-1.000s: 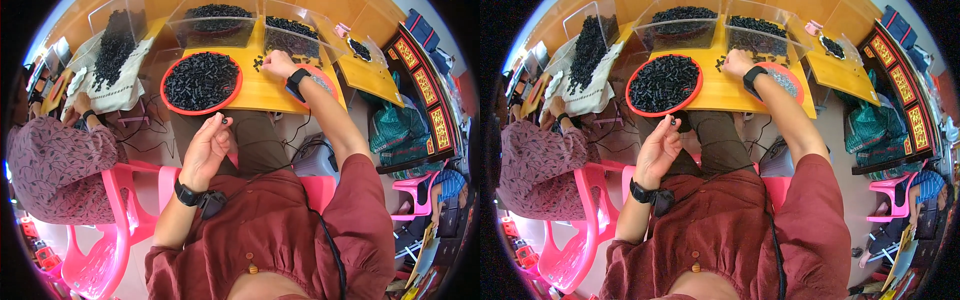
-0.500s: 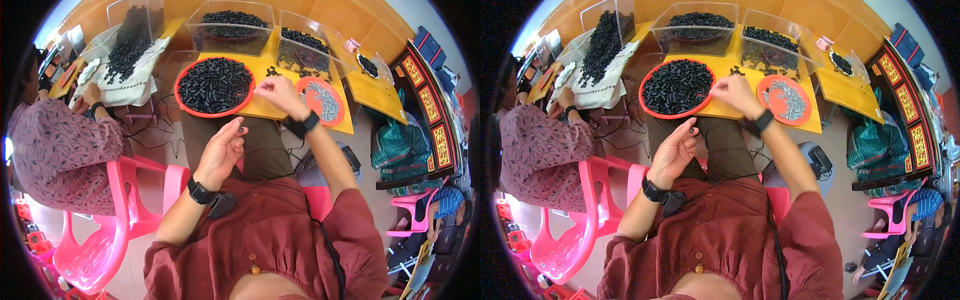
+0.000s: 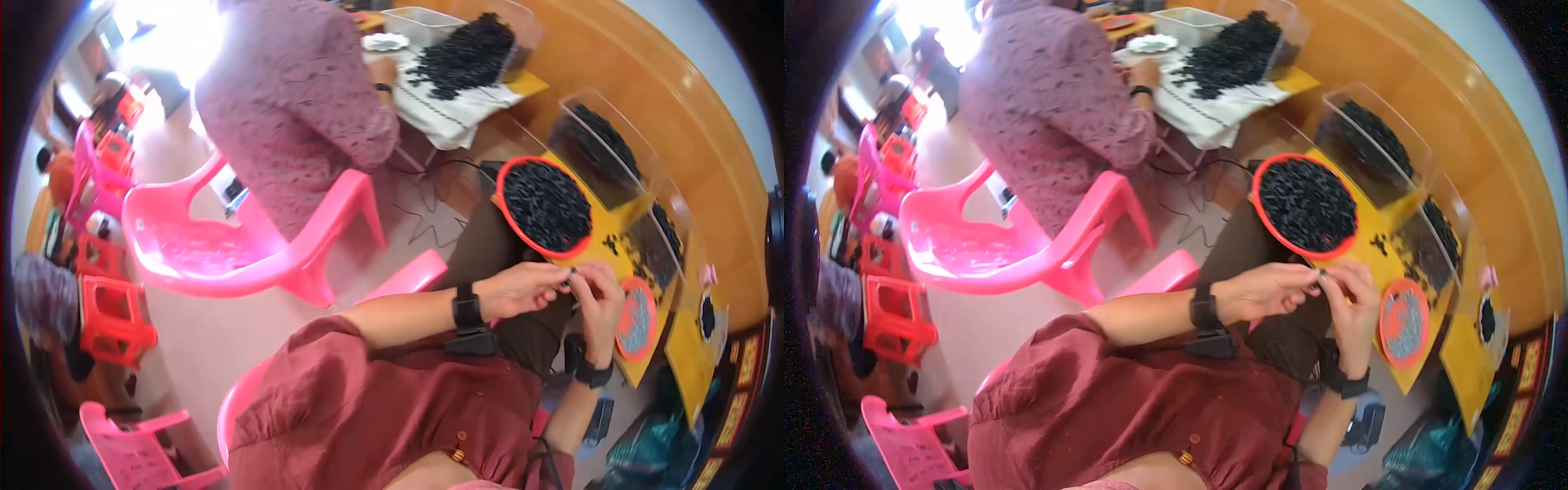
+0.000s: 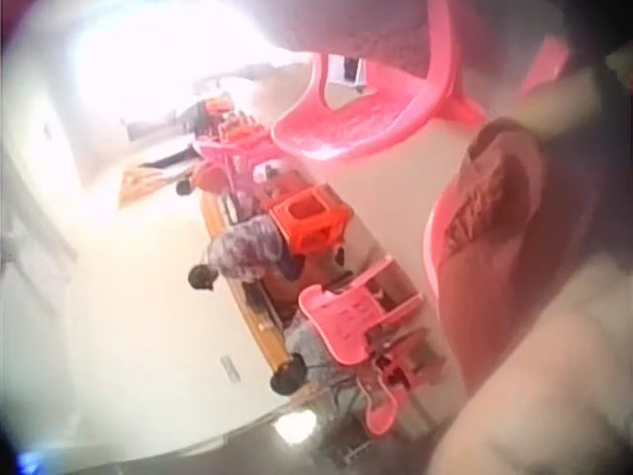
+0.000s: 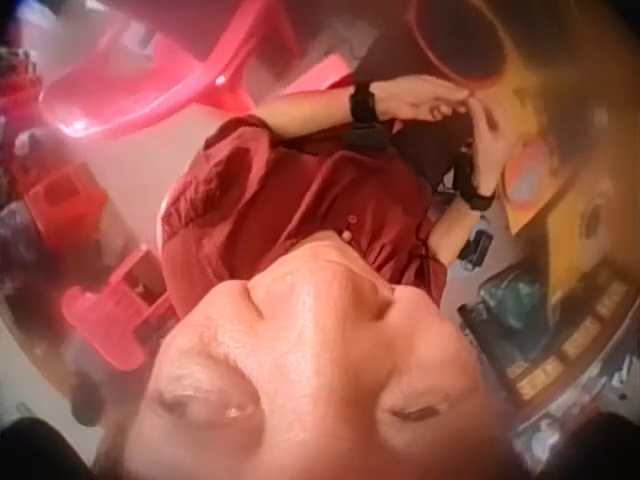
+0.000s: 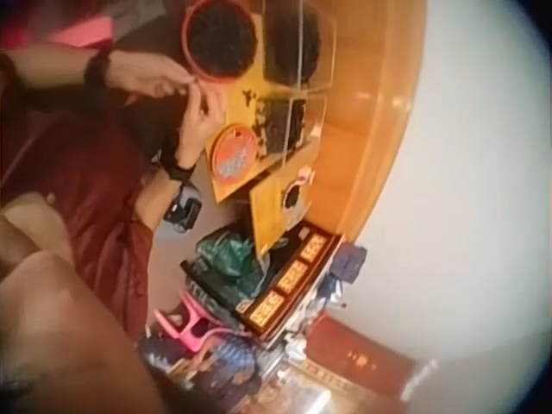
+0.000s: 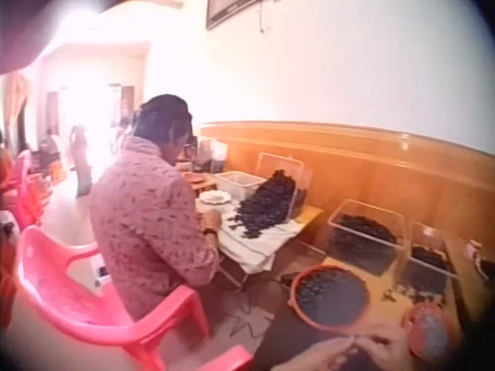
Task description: The person assembles small components by picking up plastic parts and metal pins from the table and trays and inserting the pins into the plastic parts by hand.
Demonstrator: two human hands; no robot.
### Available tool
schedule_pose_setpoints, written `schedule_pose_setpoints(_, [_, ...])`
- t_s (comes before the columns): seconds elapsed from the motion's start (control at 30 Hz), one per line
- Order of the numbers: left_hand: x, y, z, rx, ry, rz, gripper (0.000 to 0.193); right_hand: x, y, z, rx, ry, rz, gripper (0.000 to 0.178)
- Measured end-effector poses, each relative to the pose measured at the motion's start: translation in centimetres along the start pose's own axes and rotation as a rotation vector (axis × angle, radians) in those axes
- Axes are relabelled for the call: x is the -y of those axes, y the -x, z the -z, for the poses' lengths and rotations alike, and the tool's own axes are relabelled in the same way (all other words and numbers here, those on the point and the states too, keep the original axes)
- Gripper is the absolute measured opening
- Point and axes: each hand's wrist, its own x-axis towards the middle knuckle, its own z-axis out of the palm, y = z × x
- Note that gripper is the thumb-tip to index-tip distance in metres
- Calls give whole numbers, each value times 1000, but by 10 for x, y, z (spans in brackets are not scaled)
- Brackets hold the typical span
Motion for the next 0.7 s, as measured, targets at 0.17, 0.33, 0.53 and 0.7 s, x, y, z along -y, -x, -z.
schedule_pose_setpoints(0.17, [-7,5,-4,-28,25,-6,12,25,-2,-4,17,133,30,13])
schedule_pose_setpoints(0.33, [-8,1,-6,30,28,-21,12,46,1,3,79,258,75,13])
schedule_pose_setpoints(0.53, [-6,6,-12,-16,-48,-12,15,52,7,3,34,386,143,11])
schedule_pose_setpoints(0.7, [0,5,-16,-30,-46,-62,14,51,15,5,-10,405,87,11])
